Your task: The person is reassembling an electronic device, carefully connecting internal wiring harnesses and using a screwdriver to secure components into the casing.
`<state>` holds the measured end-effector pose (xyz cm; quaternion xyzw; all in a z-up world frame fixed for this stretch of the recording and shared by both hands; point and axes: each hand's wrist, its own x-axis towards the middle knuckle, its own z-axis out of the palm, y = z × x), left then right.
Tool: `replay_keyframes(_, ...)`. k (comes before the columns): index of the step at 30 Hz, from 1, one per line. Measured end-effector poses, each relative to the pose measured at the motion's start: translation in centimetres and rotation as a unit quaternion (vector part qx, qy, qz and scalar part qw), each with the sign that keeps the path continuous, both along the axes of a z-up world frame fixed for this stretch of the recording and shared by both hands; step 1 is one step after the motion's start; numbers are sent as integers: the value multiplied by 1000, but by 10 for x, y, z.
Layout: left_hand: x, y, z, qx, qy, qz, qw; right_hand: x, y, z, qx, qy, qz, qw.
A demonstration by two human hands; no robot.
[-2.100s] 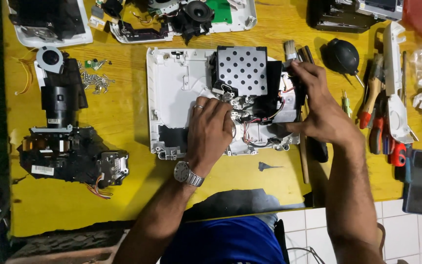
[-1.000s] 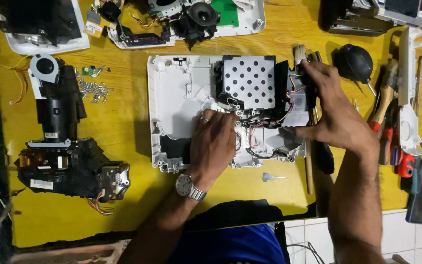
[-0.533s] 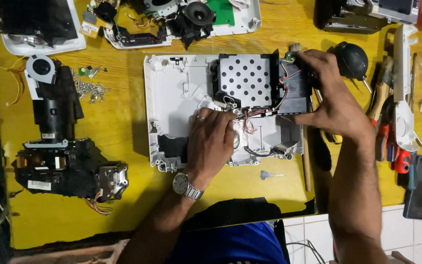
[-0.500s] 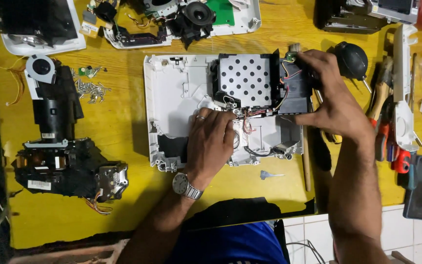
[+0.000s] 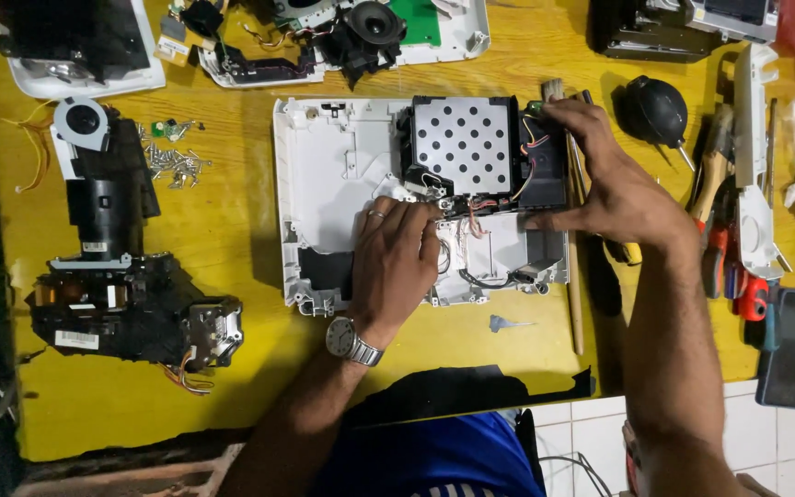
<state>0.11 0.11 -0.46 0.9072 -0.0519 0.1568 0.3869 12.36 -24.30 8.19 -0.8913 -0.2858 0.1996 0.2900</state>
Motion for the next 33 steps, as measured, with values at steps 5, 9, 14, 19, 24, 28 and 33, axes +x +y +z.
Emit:
replay_keyframes(5, 1, 0, 2, -19, -1, 1, 1000, 0, 4, 9, -31, 9, -6, 999)
replay_keyframes(9, 0, 0, 3, -7, -1, 10, 1000, 0, -1, 11, -44, -44, 23, 998)
replay_keyframes(14, 0, 1, 7, -4, -38, 4, 999, 3, 3, 9, -46, -59, 44, 996)
replay_keyframes(19, 0, 0, 6, -8, -35, 4, 999, -2, 6, 16, -58, -38, 28, 997)
replay_keyframes(24, -1, 7, 4, 17, -44, -26, 999, 4, 9, 22, -64, -16, 34, 997)
replay_keyframes(28, -1, 10, 3, 53, -28, -38, 997, 2, 13, 22, -83, -10, 21, 996)
replay_keyframes(33, 3, 13, -3, -8, -15, -47, 999, 0, 11, 18, -73, 8, -2, 997)
